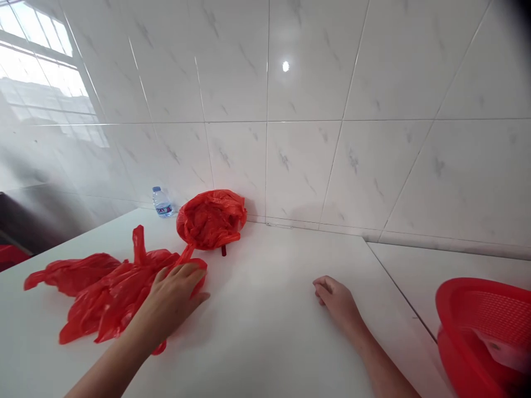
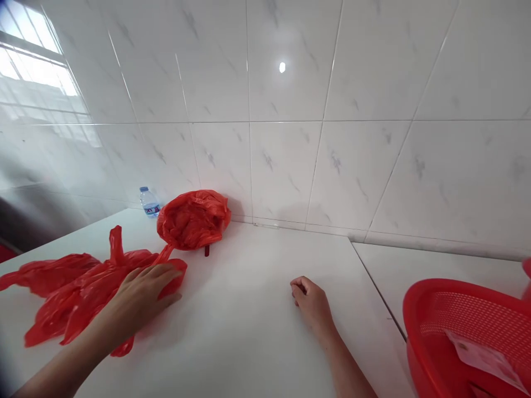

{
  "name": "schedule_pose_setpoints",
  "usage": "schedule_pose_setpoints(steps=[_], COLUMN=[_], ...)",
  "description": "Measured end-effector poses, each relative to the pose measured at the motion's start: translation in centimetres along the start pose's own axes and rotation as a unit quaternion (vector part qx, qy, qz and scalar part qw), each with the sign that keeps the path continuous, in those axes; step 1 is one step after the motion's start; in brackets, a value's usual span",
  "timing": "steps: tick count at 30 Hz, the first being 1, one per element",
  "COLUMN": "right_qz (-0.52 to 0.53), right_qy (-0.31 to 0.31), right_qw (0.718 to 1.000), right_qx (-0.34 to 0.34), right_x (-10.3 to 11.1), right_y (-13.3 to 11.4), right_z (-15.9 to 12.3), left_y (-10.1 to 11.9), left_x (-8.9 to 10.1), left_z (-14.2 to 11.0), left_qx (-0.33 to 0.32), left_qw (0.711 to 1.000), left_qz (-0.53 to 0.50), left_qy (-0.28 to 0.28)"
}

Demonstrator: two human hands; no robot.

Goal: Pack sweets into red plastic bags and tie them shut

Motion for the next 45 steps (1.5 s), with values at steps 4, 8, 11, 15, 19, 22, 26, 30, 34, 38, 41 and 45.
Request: schedule_pose_setpoints(steps=[4, 8, 11, 15, 19, 22, 26, 30, 34, 38, 41, 45], right_qz=[-0.006, 0.002, 0.018, 0.028, 0.031, 0.024, 0.001, -0.037, -0.067, -0.036, 0.119, 0.258], right_qy=[-0.003, -0.009, -0.012, -0.016, -0.015, -0.017, -0.016, -0.007, -0.001, -0.004, -0.037, -0.072], right_qw=[1.0, 1.0, 1.0, 0.999, 0.999, 1.0, 1.0, 0.999, 0.997, 0.999, 0.991, 0.957], right_qx=[0.006, -0.001, -0.009, -0.006, -0.008, -0.004, 0.006, 0.02, 0.026, 0.029, 0.051, 0.109], right_x=[0.0, 0.2, 0.2, 0.1, 0.1, 0.1, 0.0, -0.2, -0.3, -0.7, -1.6, -2.3], right_y=[0.0, 0.1, 0.1, 0.2, 0.3, 0.0, -0.5, -0.8, -0.6, -0.7, -2.0, -4.3], right_z=[0.0, 0.0, 0.0, 0.1, 0.3, 0.2, -0.2, -0.3, -0.1, -0.2, -0.8, -1.6], left_y=[1.9, 0.7, -0.5, -1.3, -1.3, -1.1, -0.5, 1.3, 4.3, 8.4, 12.5, 17.1], left_x=[2.6, 2.0, 0.6, -1.0, -1.5, -1.0, -0.3, 0.3, 0.4, -0.9, -2.4, -4.7], left_z=[6.3, 13.6, 16.7, 17.6, 17.2, 16.8, 16.2, 14.9, 12.3, 9.4, 7.5, 6.1], left_qx=[-0.024, 0.022, 0.042, 0.061, 0.056, 0.042, 0.027, -0.037, -0.126, -0.213, -0.277, -0.255], left_qw=[0.998, 0.997, 0.996, 0.994, 0.994, 0.993, 0.987, 0.979, 0.963, 0.946, 0.922, 0.904], left_qz=[-0.013, 0.016, 0.036, 0.057, 0.046, 0.022, -0.023, -0.078, -0.113, -0.132, -0.188, -0.307], left_qy=[0.054, 0.067, 0.063, 0.068, 0.08, 0.112, 0.157, 0.183, 0.21, 0.205, 0.197, 0.153])
Point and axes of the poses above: each hand's wrist, its own z-axis towards the middle knuckle, its own x-axis out of the back of the hand, y = z × x, the point moved 6 cm from there along z, towards the middle knuckle, and after that the axes turned 3 degrees about x, right-handed, at the moved point
